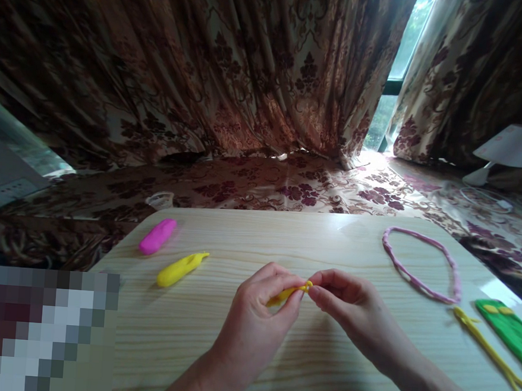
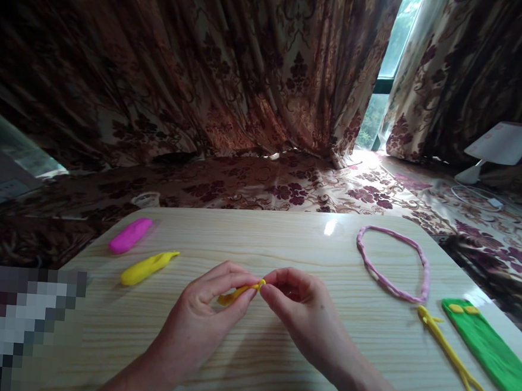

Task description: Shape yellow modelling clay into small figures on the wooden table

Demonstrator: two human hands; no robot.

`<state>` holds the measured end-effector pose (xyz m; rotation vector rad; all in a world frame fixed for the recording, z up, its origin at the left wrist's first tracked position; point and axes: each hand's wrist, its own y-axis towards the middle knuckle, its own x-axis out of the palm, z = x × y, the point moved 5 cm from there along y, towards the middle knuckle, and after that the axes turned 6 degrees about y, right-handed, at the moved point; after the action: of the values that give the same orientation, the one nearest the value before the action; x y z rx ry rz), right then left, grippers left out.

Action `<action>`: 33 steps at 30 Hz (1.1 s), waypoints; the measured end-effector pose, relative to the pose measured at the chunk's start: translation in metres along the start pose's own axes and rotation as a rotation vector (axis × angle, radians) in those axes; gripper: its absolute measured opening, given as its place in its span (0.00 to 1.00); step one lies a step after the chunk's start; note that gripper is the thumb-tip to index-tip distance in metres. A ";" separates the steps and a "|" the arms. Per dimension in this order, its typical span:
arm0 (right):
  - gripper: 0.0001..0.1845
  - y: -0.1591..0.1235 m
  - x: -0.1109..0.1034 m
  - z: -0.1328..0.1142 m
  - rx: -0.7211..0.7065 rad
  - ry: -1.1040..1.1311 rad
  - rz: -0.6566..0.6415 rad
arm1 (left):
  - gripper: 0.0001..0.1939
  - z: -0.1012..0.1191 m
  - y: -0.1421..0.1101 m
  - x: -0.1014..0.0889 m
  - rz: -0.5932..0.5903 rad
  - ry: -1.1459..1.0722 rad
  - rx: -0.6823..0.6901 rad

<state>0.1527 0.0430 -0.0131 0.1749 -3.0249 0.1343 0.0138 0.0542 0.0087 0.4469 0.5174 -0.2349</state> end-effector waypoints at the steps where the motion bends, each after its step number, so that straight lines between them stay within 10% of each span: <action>1: 0.08 0.000 -0.001 0.000 -0.001 -0.006 0.006 | 0.10 -0.001 0.000 0.001 -0.006 0.005 -0.006; 33: 0.12 0.001 -0.004 0.010 0.001 -0.182 0.003 | 0.04 -0.008 -0.003 0.008 -0.137 -0.015 -0.212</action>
<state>0.1552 0.0435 -0.0240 0.1921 -3.2065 0.1266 0.0161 0.0542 -0.0034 0.2036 0.5523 -0.3117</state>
